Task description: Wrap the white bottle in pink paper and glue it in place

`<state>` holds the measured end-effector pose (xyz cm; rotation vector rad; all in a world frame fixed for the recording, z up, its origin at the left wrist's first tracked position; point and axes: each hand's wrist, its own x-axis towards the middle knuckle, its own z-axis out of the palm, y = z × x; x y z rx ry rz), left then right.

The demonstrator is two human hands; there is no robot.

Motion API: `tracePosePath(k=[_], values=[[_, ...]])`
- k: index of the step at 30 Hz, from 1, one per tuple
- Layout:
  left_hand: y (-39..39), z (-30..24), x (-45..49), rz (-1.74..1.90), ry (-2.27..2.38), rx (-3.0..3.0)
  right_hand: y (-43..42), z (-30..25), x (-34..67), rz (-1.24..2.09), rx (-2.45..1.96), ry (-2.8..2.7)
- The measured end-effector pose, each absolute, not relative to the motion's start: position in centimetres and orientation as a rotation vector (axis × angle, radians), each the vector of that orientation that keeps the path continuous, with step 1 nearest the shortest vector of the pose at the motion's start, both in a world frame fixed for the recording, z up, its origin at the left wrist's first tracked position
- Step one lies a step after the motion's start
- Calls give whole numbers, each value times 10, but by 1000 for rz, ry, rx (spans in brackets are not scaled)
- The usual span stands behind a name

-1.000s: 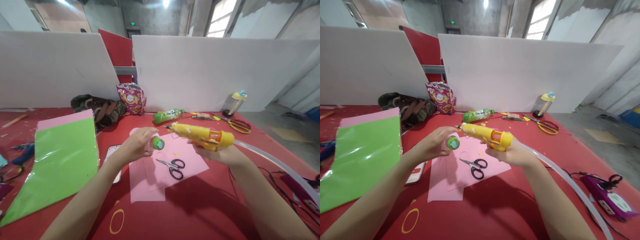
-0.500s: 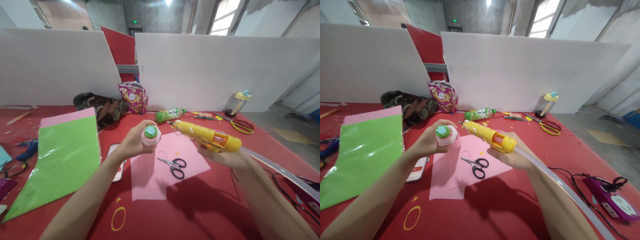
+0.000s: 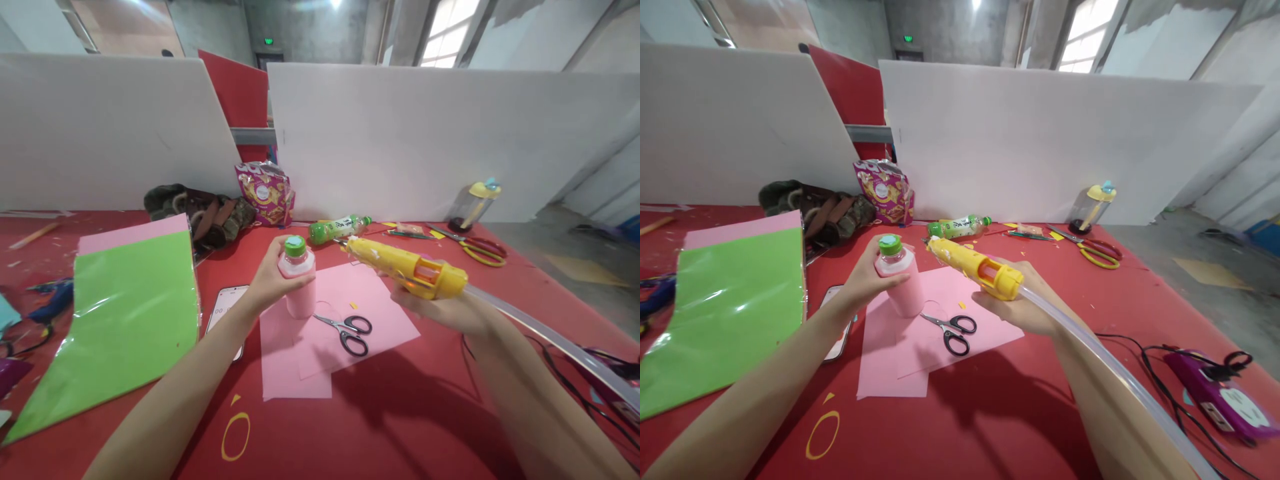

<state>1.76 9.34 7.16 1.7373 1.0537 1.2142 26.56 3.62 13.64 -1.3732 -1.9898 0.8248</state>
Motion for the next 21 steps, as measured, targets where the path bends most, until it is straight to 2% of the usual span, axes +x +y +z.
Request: tracePosePath(k=[6,13,21], values=[[98,57,17,1229,1040,1680,40,132,270,889,-1360,-2012],[99,49,20,1291,1015,1680,39,132,267,782,-1375,-2096],[96,49,20,1237,1063,1885,34,129,270,972,-1378,-1995]])
